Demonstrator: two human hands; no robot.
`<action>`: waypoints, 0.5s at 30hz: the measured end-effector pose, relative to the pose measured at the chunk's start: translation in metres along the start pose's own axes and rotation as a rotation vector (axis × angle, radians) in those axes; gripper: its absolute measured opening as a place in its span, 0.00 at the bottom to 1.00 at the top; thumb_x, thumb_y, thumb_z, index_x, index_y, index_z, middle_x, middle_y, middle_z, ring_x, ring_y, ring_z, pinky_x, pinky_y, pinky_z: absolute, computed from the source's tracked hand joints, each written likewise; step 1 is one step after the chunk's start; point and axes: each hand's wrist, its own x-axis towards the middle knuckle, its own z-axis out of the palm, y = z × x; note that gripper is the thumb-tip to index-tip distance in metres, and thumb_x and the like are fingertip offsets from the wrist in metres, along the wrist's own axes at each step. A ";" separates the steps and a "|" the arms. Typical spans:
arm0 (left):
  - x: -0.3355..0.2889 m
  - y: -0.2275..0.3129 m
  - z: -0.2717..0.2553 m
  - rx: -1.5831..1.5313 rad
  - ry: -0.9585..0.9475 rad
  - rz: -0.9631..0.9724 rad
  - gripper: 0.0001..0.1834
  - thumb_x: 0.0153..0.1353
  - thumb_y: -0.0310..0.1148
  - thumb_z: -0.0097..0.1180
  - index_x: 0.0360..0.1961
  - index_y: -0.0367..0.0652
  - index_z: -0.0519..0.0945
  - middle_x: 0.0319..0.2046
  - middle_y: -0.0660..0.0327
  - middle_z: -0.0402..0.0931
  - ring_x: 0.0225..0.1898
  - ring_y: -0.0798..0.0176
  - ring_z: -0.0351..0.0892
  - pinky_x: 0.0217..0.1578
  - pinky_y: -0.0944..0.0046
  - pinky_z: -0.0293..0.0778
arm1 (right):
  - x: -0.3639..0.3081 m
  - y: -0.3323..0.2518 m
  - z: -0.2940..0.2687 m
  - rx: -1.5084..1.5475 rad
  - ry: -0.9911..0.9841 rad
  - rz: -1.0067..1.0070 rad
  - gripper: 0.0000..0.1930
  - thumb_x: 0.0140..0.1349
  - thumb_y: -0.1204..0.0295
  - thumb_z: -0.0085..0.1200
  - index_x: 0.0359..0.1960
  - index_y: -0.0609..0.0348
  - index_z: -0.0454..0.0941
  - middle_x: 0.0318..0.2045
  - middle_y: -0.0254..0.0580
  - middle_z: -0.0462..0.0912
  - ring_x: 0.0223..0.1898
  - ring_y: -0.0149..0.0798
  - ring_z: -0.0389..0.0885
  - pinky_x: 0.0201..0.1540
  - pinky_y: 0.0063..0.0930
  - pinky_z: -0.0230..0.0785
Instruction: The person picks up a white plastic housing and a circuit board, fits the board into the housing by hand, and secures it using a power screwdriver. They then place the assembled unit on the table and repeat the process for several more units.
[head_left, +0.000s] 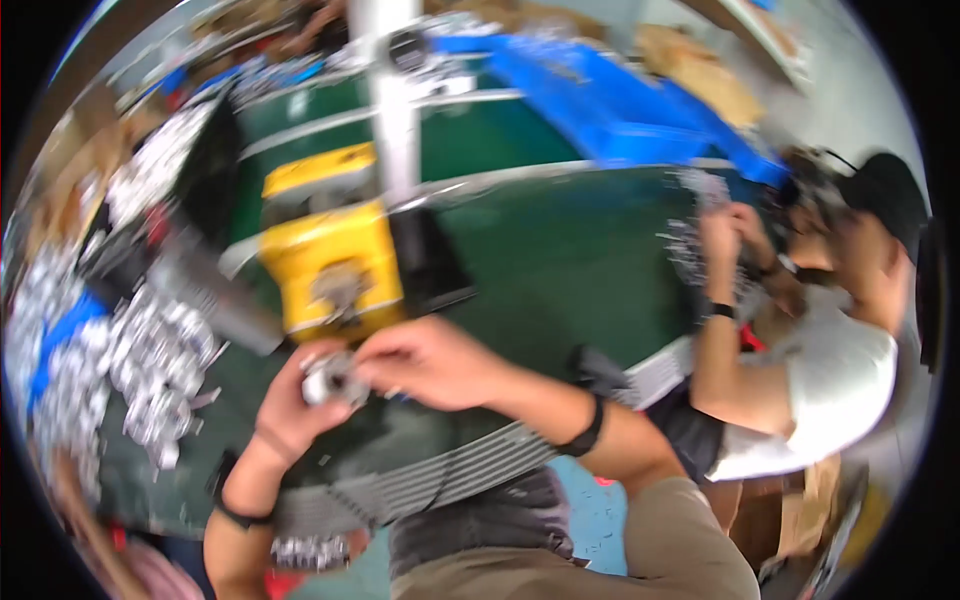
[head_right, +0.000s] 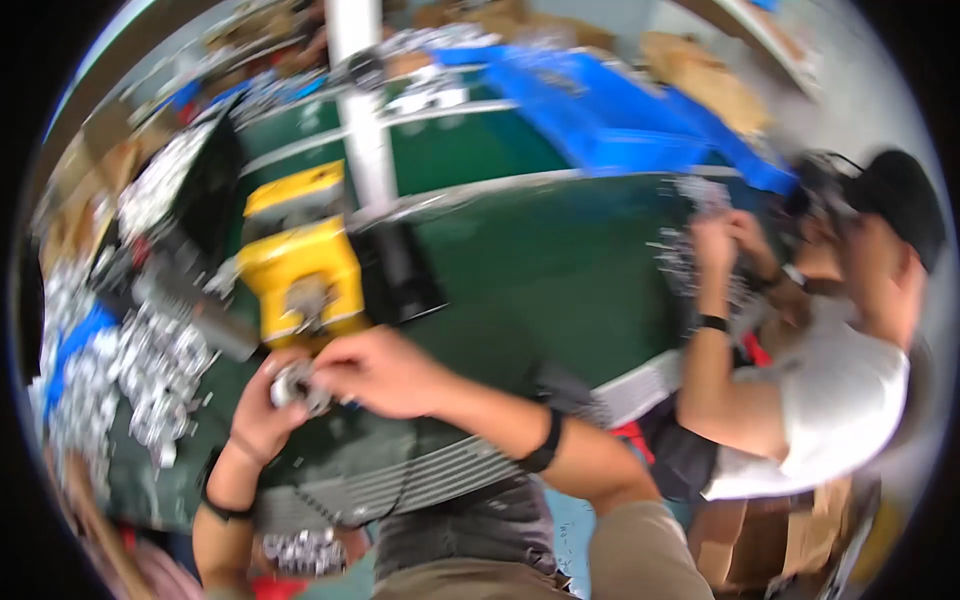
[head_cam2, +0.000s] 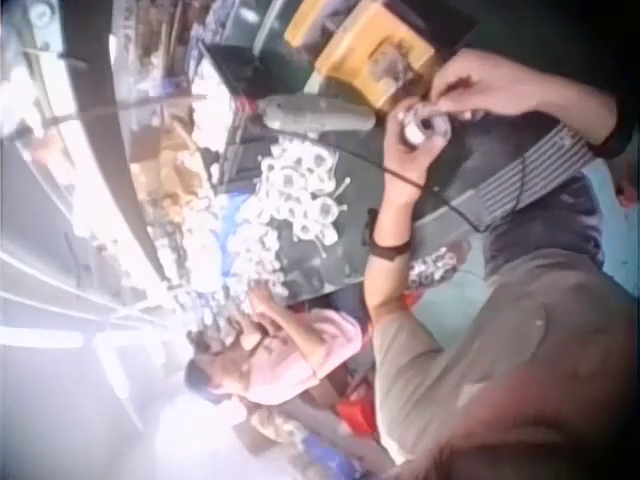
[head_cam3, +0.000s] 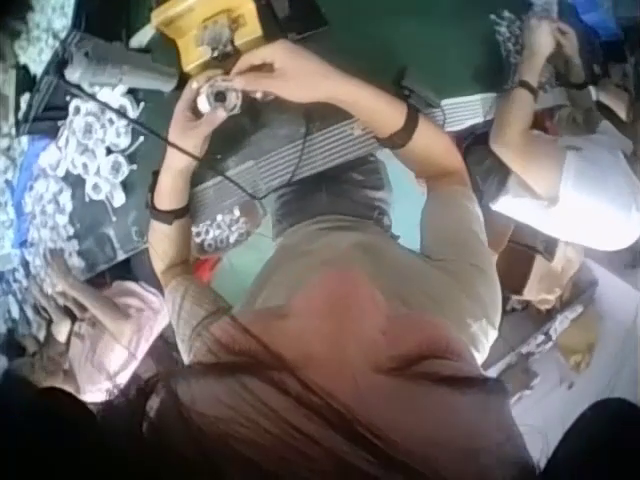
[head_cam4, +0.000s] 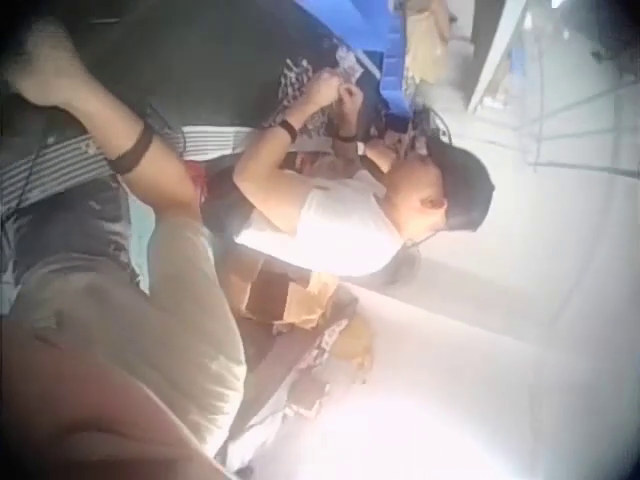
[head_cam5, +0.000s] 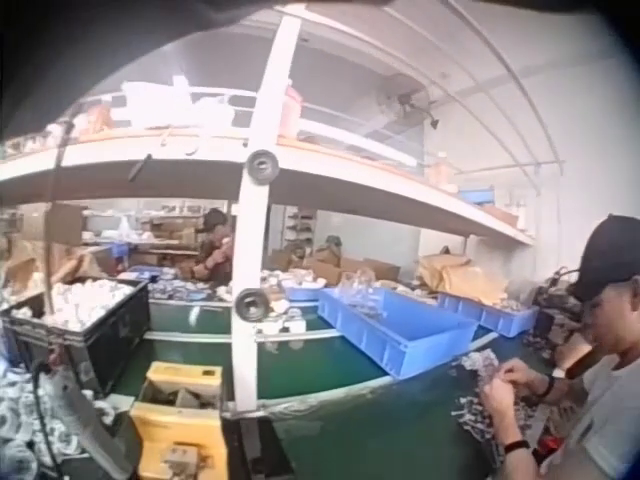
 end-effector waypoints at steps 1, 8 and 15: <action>0.002 0.006 0.006 -0.152 -0.044 -0.027 0.38 0.51 0.37 0.70 0.60 0.40 0.65 0.48 0.60 0.73 0.50 0.64 0.74 0.49 0.61 0.75 | -0.003 -0.007 -0.001 0.010 0.052 0.021 0.09 0.62 0.73 0.56 0.40 0.66 0.78 0.30 0.33 0.80 0.31 0.23 0.76 0.34 0.20 0.70; 0.000 0.012 0.002 -0.502 -0.068 -0.091 0.28 0.70 0.45 0.44 0.62 0.36 0.62 0.51 0.56 0.73 0.48 0.59 0.77 0.46 0.60 0.77 | -0.001 0.000 0.012 -0.405 0.184 -0.282 0.04 0.56 0.76 0.59 0.29 0.63 0.77 0.26 0.38 0.77 0.32 0.35 0.76 0.37 0.29 0.67; 0.002 0.009 0.006 -0.534 -0.092 -0.118 0.28 0.72 0.47 0.38 0.64 0.36 0.61 0.51 0.56 0.73 0.51 0.61 0.76 0.48 0.59 0.77 | -0.003 0.000 0.023 -0.477 0.257 -0.303 0.05 0.56 0.76 0.60 0.29 0.63 0.76 0.27 0.41 0.76 0.31 0.39 0.76 0.36 0.30 0.68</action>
